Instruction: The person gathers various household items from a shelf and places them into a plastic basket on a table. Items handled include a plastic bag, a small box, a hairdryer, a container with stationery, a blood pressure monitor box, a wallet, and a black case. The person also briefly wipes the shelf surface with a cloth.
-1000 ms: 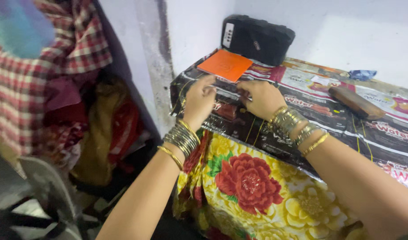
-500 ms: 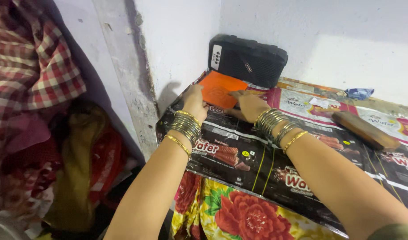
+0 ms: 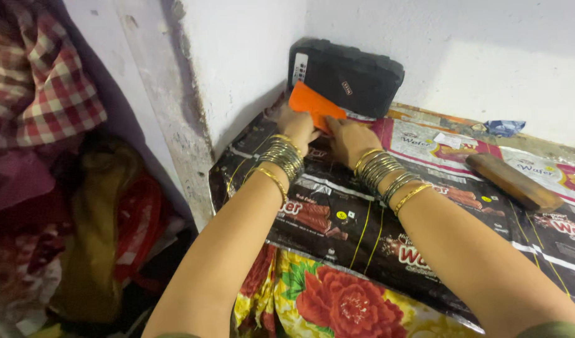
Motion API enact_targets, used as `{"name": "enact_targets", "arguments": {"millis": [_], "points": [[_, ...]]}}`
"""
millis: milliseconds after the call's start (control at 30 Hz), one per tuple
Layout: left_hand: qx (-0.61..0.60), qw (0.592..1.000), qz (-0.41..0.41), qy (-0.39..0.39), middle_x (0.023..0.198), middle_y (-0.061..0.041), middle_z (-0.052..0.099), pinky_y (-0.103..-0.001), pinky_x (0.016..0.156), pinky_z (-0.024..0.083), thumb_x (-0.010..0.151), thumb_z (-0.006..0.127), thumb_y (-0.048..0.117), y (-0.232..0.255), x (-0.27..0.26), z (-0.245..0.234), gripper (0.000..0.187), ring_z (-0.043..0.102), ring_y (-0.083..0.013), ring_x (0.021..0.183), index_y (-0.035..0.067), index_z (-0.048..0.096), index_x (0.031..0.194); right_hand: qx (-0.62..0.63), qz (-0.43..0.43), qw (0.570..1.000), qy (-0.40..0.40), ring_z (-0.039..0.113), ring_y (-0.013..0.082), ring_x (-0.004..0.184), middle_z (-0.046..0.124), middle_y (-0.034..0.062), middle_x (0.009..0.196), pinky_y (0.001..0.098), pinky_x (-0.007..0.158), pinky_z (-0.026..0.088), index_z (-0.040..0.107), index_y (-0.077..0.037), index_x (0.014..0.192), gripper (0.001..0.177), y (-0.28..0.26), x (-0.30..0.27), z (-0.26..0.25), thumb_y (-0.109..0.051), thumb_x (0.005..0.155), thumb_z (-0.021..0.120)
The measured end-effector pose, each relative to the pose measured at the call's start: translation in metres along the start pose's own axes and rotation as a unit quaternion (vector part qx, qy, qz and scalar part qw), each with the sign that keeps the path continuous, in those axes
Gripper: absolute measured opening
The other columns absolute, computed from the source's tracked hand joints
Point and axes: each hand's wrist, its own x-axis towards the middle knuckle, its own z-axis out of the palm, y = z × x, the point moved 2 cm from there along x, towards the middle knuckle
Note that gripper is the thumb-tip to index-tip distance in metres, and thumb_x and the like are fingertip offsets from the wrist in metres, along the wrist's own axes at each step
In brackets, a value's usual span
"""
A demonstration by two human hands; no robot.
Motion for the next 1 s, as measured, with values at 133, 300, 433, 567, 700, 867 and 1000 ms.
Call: {"name": "enact_targets", "arguments": {"millis": [133,300,433,567,700,867,1000], "points": [[0.222,0.924,0.307,0.053,0.115,-0.023,0.071,-0.051,0.088,0.061,0.086,0.063,0.010,0.011,-0.032,-0.003,0.052,0.071,-0.0414,0.105,0.011,0.053,0.137,-0.020,0.010,1.000,0.014,0.069,0.0426,0.103,0.068,0.0171,0.123,0.0535,0.084,0.056,0.048,-0.018,0.144,0.053,-0.011,-0.008,-0.013,-0.027,0.093,0.061],[0.341,0.871,0.351,0.054,0.103,-0.025,0.074,-0.047,0.091,0.058,0.087,0.068,0.015,0.045,-0.090,-0.022,0.052,0.072,-0.0405,0.101,-0.001,0.047,0.132,-0.040,-0.061,0.996,0.043,0.069,0.0413,0.099,0.070,0.0197,0.114,0.0510,0.082,0.056,0.041,-0.017,0.151,0.084,-0.024,-0.019,-0.038,-0.035,0.077,0.078],[0.396,0.854,0.334,0.042,0.101,-0.029,0.070,-0.050,0.087,0.056,0.087,0.071,0.023,0.067,-0.139,-0.042,0.073,0.069,-0.0438,0.097,-0.006,0.035,0.144,-0.073,-0.074,0.993,0.064,0.071,0.0392,0.096,0.070,0.0172,0.117,0.0498,0.078,0.057,0.046,-0.019,0.150,0.085,-0.035,-0.028,-0.053,-0.026,0.073,0.081],[0.457,0.759,0.460,0.061,0.122,-0.030,0.063,-0.048,0.088,0.056,0.079,0.083,0.030,0.075,-0.186,-0.062,0.070,0.063,-0.0450,0.109,-0.004,0.049,0.131,-0.100,-0.116,0.977,0.149,0.072,0.0378,0.093,0.071,0.0138,0.125,0.0479,0.076,0.058,0.054,-0.013,0.145,0.049,-0.051,-0.059,-0.071,-0.013,0.096,0.063],[0.475,0.747,0.462,0.062,0.136,-0.017,0.059,-0.045,0.096,0.055,0.087,0.076,0.018,0.075,-0.234,-0.084,0.050,0.062,-0.0374,0.122,0.007,0.058,0.133,-0.087,-0.111,0.976,0.166,0.072,0.0379,0.091,0.068,0.0126,0.127,0.0478,0.072,0.058,0.055,-0.013,0.144,0.051,-0.070,-0.110,-0.092,-0.014,0.094,0.056],[0.544,0.674,0.491,0.090,0.147,-0.013,0.050,-0.044,0.104,0.051,0.076,0.075,0.012,0.079,-0.299,-0.113,0.048,0.055,-0.0346,0.130,0.017,0.067,0.123,-0.068,-0.169,0.949,0.258,0.070,0.0280,0.115,0.068,0.0052,0.134,0.0432,0.078,0.060,0.059,-0.014,0.144,0.049,-0.110,-0.181,-0.103,-0.010,0.096,0.054],[0.643,0.556,0.516,0.108,0.143,-0.006,0.058,-0.052,0.110,0.043,0.079,0.065,0.008,0.086,-0.346,-0.142,0.046,0.054,-0.0268,0.134,0.018,0.067,0.124,-0.063,-0.212,0.929,0.296,0.067,0.0243,0.122,0.066,0.0037,0.140,0.0403,0.084,0.060,0.058,-0.014,0.147,0.053,-0.154,-0.212,-0.105,-0.012,0.094,0.054]]}}
